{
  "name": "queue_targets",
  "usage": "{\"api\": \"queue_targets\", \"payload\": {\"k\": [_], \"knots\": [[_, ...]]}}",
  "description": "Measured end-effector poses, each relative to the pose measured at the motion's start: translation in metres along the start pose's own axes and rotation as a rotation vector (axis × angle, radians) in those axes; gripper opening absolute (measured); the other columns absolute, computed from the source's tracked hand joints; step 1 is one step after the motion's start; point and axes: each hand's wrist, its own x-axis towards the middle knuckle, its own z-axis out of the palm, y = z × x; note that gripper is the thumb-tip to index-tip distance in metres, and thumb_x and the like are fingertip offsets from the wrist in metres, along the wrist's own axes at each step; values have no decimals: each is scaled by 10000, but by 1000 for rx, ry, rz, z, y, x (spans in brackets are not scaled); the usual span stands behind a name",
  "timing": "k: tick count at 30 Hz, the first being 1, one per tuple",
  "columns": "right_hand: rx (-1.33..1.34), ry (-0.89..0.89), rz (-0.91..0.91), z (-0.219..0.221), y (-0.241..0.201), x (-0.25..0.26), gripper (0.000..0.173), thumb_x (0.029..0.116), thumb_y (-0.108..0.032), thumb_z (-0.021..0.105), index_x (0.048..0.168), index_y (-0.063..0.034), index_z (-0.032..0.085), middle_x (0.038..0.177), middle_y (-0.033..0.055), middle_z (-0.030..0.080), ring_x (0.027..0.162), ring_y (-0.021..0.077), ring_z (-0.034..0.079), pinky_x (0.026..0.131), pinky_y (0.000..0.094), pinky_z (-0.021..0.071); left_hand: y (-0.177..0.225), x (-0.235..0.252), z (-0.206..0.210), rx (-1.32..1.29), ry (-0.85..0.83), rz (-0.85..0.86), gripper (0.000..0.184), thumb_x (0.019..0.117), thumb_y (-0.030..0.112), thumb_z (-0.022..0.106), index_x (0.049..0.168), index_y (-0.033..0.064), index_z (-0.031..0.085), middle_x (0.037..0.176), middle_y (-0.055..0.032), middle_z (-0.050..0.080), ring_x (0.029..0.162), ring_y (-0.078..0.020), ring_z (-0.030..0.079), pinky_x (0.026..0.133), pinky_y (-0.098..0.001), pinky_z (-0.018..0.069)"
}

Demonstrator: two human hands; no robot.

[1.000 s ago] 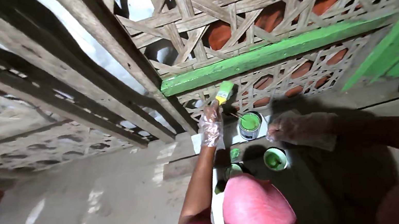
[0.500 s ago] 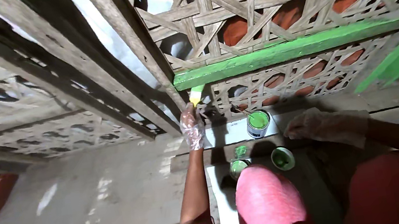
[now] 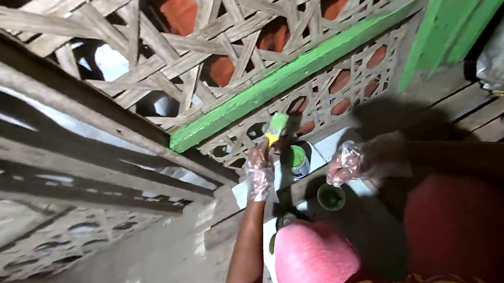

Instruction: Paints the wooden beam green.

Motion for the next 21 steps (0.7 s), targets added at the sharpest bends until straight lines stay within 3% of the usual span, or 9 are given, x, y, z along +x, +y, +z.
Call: {"api": "queue_targets", "payload": {"k": [1,2,5,10,14,17,21], "knots": [[-8,84,-314,19,50,23,270,1050,-149,538,1082,31,737,975,193,728,887,240,687,812,379,537,11,12,11,-5,-24,26,411,1016,208,620,1412,102,609,1280,-185,670,1186,-343,646,1025,-528,515],[66,50,-349,27,74,37,264,1051,-183,551,1075,0,740,927,150,717,831,209,668,785,386,528,23,21,19,-6,-63,29,421,1028,224,605,1439,134,588,1331,-171,651,1228,-339,625,1047,-532,500],[227,23,-286,28,91,34,205,1030,-175,596,1051,-44,751,907,84,710,806,141,641,793,343,523,53,46,35,-22,-154,15,466,1041,229,589,1501,203,518,1433,-152,581,1320,-347,556,1089,-560,458],[164,145,-383,26,113,5,199,1032,-262,619,1056,-140,774,948,14,740,890,110,678,865,353,551,63,78,55,-17,41,-23,428,1020,213,630,1440,148,577,1377,-157,628,1262,-354,608,1057,-582,485],[147,134,-377,29,129,0,186,1014,-292,647,1034,-171,786,950,-5,748,901,110,685,874,376,551,60,47,40,27,122,-193,464,1031,246,619,1480,164,533,1420,-144,603,1275,-350,601,1061,-597,474],[181,113,-434,34,140,9,211,1015,-317,633,1027,-171,785,917,-4,748,857,98,683,840,366,553,47,28,22,87,208,-204,423,1009,176,641,1420,90,592,1386,-169,628,1268,-343,611,1080,-565,469],[192,75,-539,39,141,26,217,1013,-307,634,1026,-148,781,904,21,743,844,118,685,826,372,559,77,19,-11,113,59,-179,401,982,123,661,1379,77,633,1319,-162,668,1221,-296,643,1071,-494,497]]}}
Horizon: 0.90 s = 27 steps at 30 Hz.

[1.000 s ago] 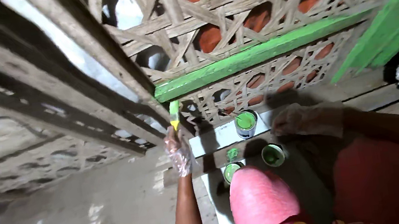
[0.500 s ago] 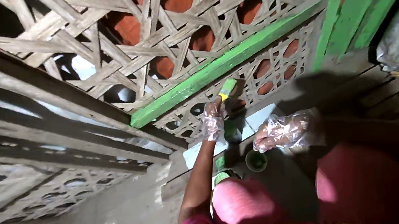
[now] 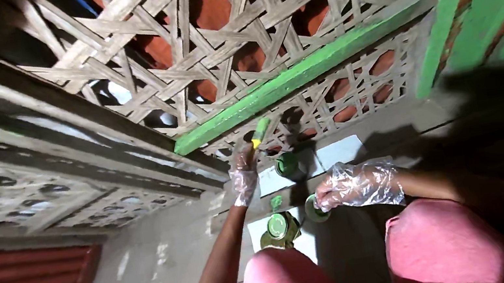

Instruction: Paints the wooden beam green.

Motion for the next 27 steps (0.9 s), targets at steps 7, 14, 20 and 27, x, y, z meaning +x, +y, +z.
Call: {"api": "queue_targets", "payload": {"k": [7,14,20,27], "knots": [[57,-44,-191,14,1,22,212,997,-306,655,973,-138,782,884,21,736,839,126,679,811,382,553,51,44,-11,-62,-313,16,359,1020,182,633,1367,89,637,1314,-123,676,1178,-235,663,1049,-463,512],[94,-64,-212,13,17,24,239,1011,-288,631,996,-96,771,866,61,731,802,155,675,781,395,543,40,64,10,-253,-247,-134,376,1039,207,607,1411,150,597,1287,-109,682,1019,-200,685,895,-427,560],[146,-46,-83,13,31,18,244,1028,-311,609,1046,-127,768,926,27,748,847,122,692,849,377,564,-5,16,-3,-236,-29,-249,402,1020,228,645,1417,181,608,1336,-69,676,1097,-186,687,956,-440,554],[247,-94,11,13,35,13,248,1031,-294,604,1060,-94,747,892,32,724,791,100,670,789,319,565,-10,-34,-7,-431,65,-480,337,1026,164,620,1361,135,647,1053,-34,717,663,-61,567,619,-255,504]]}}
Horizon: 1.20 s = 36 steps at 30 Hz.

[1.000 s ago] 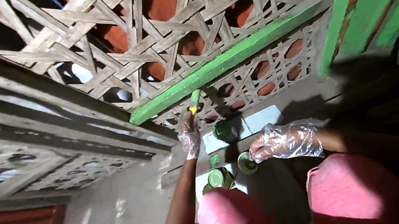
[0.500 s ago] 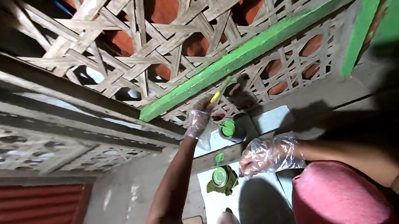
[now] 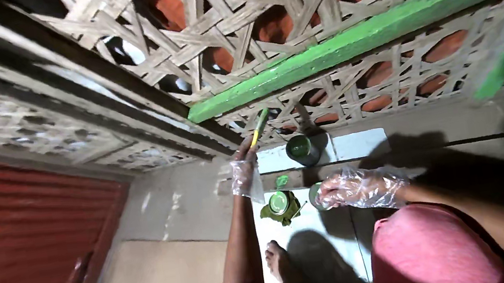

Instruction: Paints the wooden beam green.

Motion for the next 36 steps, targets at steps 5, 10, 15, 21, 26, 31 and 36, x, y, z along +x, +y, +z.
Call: {"api": "queue_targets", "payload": {"k": [5,10,15,21,26,31,36], "knots": [[12,-52,26,5,1,4,254,1034,-333,601,1087,-135,750,916,13,734,789,96,676,789,334,572,-8,-32,2,-15,-123,-122,354,1046,247,581,1397,222,623,982,-12,713,598,-57,509,558,-235,446],[22,-5,-20,7,5,2,189,1025,-279,628,1047,-158,771,899,-15,743,801,75,684,804,311,581,-13,-57,12,-188,-125,-166,348,1077,256,516,1410,217,609,993,-6,728,588,-38,531,545,-195,446],[93,-21,100,6,6,-4,182,1028,-268,628,1057,-150,763,902,-13,744,792,76,688,788,303,583,-36,-68,25,-311,-143,-247,366,1082,306,504,1429,234,596,962,8,707,584,-27,513,536,-185,442],[200,19,151,7,18,-13,171,1020,-229,642,1037,-106,757,878,6,735,752,69,673,728,265,572,-43,-63,33,-282,-151,-277,358,1074,276,521,1418,227,605,976,-4,710,617,-43,540,569,-197,462],[446,88,166,15,41,-22,199,1036,-176,598,1135,-60,727,920,-2,712,751,31,639,711,203,546,-39,-59,35,-150,-148,-267,403,1030,256,606,1432,274,587,1139,6,701,732,-73,591,657,-251,506],[674,447,286,32,71,-42,222,1035,-149,579,1163,-2,687,858,-9,676,677,7,599,629,174,513,-8,-33,70,-230,-195,46,353,947,50,650,1293,-22,638,1205,-102,699,889,-117,674,775,-279,579],[655,1133,590,53,93,-82,317,1063,-246,565,1255,-21,677,1052,116,736,827,139,705,777,327,598,64,-15,107,-73,-312,486,388,950,63,681,1326,-22,644,1331,-134,674,1174,-157,673,1004,-313,567]]}}
